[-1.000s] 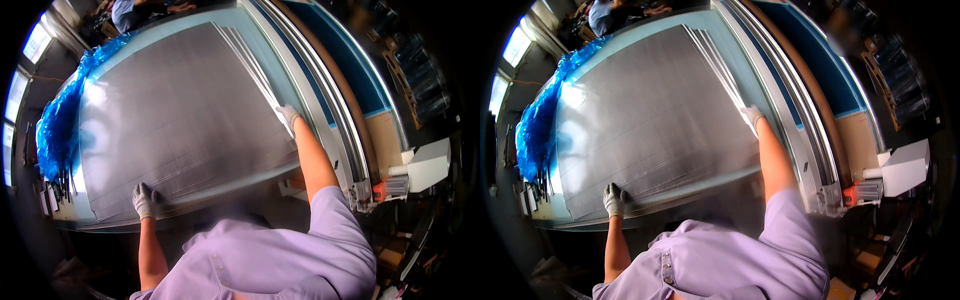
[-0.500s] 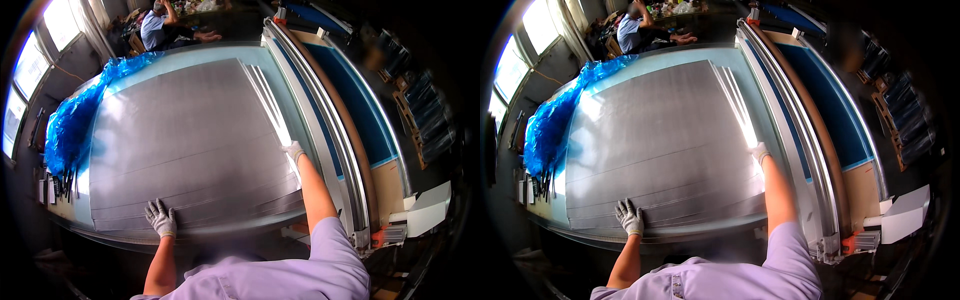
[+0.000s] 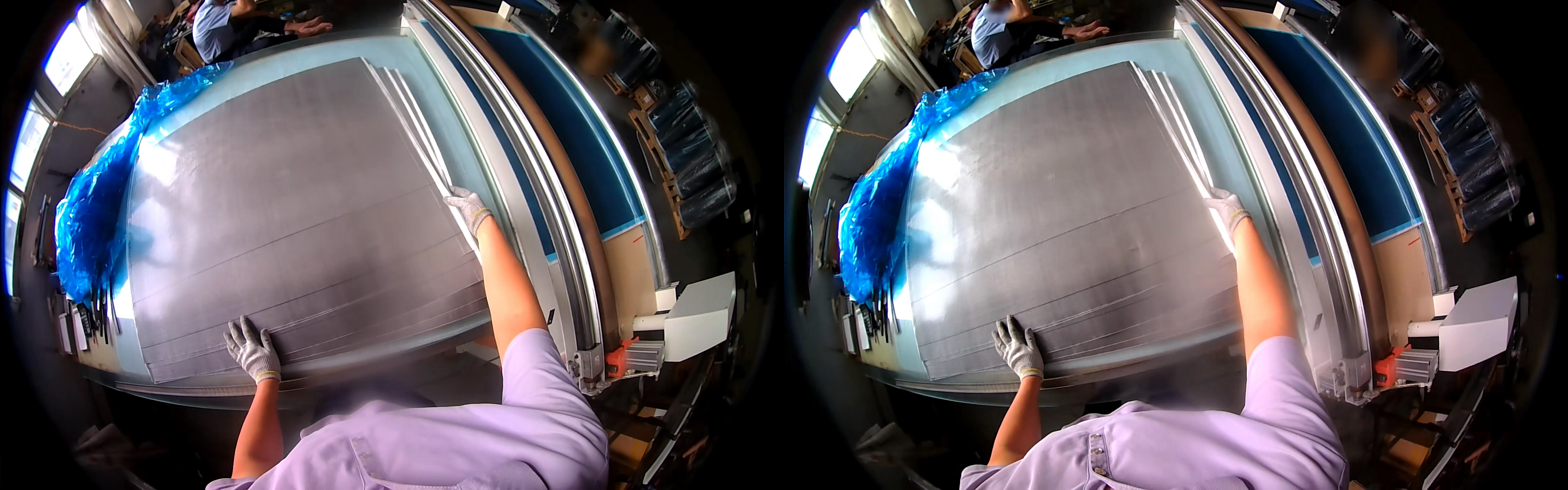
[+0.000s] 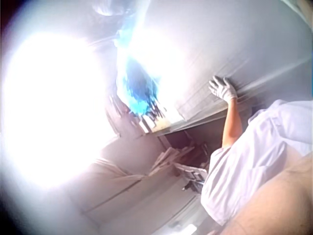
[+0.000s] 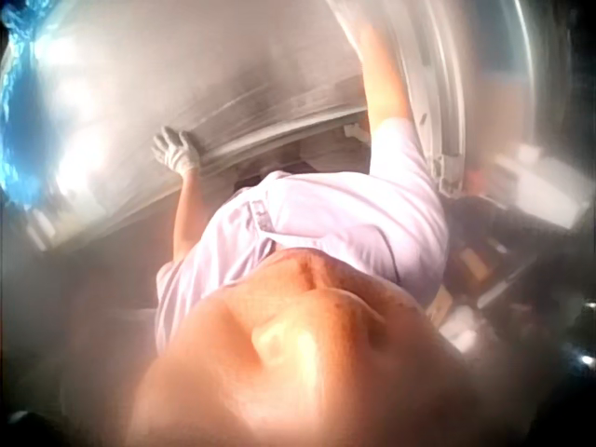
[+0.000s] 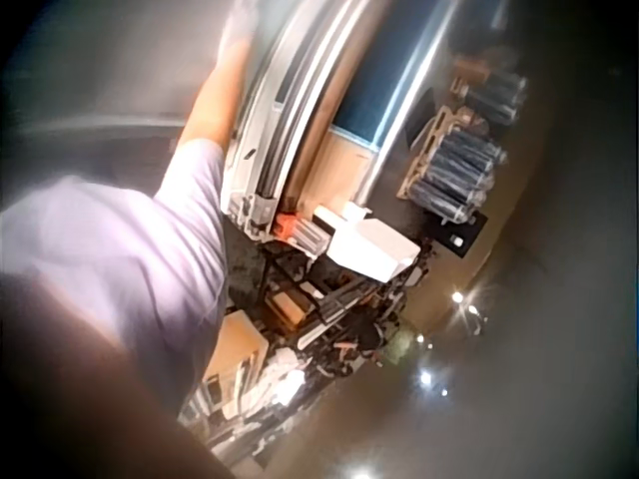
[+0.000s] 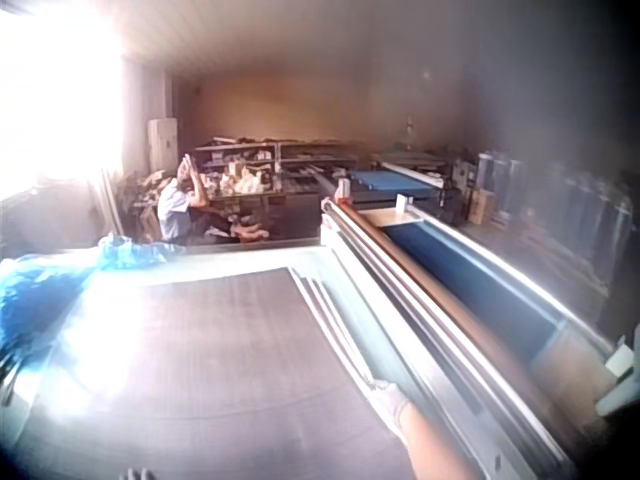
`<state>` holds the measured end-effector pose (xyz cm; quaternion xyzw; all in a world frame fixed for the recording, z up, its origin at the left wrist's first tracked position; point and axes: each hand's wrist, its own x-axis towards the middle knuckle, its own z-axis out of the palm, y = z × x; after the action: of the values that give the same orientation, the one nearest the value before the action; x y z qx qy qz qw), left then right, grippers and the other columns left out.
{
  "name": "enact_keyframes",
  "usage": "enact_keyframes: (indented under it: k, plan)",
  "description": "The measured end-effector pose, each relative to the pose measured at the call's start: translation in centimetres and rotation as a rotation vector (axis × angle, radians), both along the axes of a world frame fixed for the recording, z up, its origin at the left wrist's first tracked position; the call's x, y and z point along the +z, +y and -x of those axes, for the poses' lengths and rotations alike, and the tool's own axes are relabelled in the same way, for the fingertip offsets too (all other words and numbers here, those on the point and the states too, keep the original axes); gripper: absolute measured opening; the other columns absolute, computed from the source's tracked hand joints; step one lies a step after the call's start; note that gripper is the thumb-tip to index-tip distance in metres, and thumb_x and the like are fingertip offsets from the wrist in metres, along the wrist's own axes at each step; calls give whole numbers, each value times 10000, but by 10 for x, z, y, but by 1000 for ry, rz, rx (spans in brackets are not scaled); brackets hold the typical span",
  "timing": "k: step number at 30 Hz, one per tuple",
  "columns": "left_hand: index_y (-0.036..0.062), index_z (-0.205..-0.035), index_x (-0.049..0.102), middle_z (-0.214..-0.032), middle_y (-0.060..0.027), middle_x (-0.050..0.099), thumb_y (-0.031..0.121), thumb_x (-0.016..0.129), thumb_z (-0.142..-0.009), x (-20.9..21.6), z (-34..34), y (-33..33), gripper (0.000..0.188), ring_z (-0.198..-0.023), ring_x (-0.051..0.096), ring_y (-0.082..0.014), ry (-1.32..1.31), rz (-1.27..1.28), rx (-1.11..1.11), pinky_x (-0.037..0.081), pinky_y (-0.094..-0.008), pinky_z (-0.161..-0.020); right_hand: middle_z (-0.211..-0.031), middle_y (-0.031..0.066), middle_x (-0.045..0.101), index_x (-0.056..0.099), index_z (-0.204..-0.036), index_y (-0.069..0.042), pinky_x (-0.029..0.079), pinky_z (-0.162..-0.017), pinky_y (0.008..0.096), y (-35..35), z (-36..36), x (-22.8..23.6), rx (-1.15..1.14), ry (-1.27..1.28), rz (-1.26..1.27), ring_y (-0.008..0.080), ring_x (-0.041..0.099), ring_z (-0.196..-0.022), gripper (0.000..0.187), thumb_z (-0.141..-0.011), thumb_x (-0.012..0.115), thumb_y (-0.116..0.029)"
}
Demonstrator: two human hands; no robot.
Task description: The person uses a metal ruler and a black marker to draw straight lines on a large sheet of glass. They repeatedly reposition the ruler and draw lines across the surface, then lift and flip the glass sheet to continue marking the other side.
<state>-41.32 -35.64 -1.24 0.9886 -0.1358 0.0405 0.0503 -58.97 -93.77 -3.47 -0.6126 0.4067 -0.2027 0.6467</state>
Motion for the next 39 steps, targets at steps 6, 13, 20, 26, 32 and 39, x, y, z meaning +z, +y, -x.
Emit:
enact_keyframes:
  k: [6, 13, 20, 26, 32, 39]
  plan:
    - [187, -1522, 431, -1622, -159, 300, 398, 597, -951, -1, -1, -2, 631, -1491, 227, -425, 1, 2, -4, 191, -515, -1222, -1251, 172, 679, 609, -1356, -13, 480, -1004, 348, 3, 2, -15, 75, 187, 275, 256, 629, -1164, 649, -745, 795, -134]
    - [194, -1526, 424, -1624, -150, 299, 397, 600, -949, -2, -2, 3, 636, -1492, 228, -420, 1, -15, 6, 186, -520, -1225, -1261, 187, 674, 603, -1372, -63, 509, -961, 370, 14, -26, -1, -39, 209, 483, 273, 655, -1117, 684, -721, 799, -143]
    - [194, -1534, 410, -1625, -157, 292, 396, 607, -945, 0, -2, -1, 653, -1489, 227, -428, 6, -6, -5, 181, -521, -1226, -1336, 160, 644, 628, -1343, -33, 444, -1072, 332, -38, -49, -7, 114, 25, 312, 252, 582, -1256, 618, -744, 779, -37]
    - [186, -1539, 400, -1624, -171, 287, 393, 610, -943, -2, -2, 3, 666, -1489, 222, -433, 7, 8, -5, 180, -533, -1221, -1353, 185, 631, 648, -1328, -59, 441, -1086, 358, -57, -69, -10, 199, 196, 285, 298, 572, -1280, 626, -726, 815, -86]
    - [191, -1543, 392, -1625, -176, 283, 395, 610, -942, -1, -3, 1, 671, -1489, 220, -440, 0, 8, -17, 179, -533, -1222, -1309, 186, 659, 663, -1281, -6, 464, -1062, 359, -69, -80, -32, 101, 165, 173, 305, 611, -1229, 626, -686, 842, -73]
    - [197, -1552, 375, -1631, -174, 269, 400, 612, -942, 1, -4, -2, 686, -1496, 206, -438, 13, 17, -12, 169, -543, -1223, -1163, 162, 731, 726, -1138, 22, 532, -953, 310, -91, -93, -27, 297, 570, 635, 208, 704, -1056, 434, -761, 807, -177]
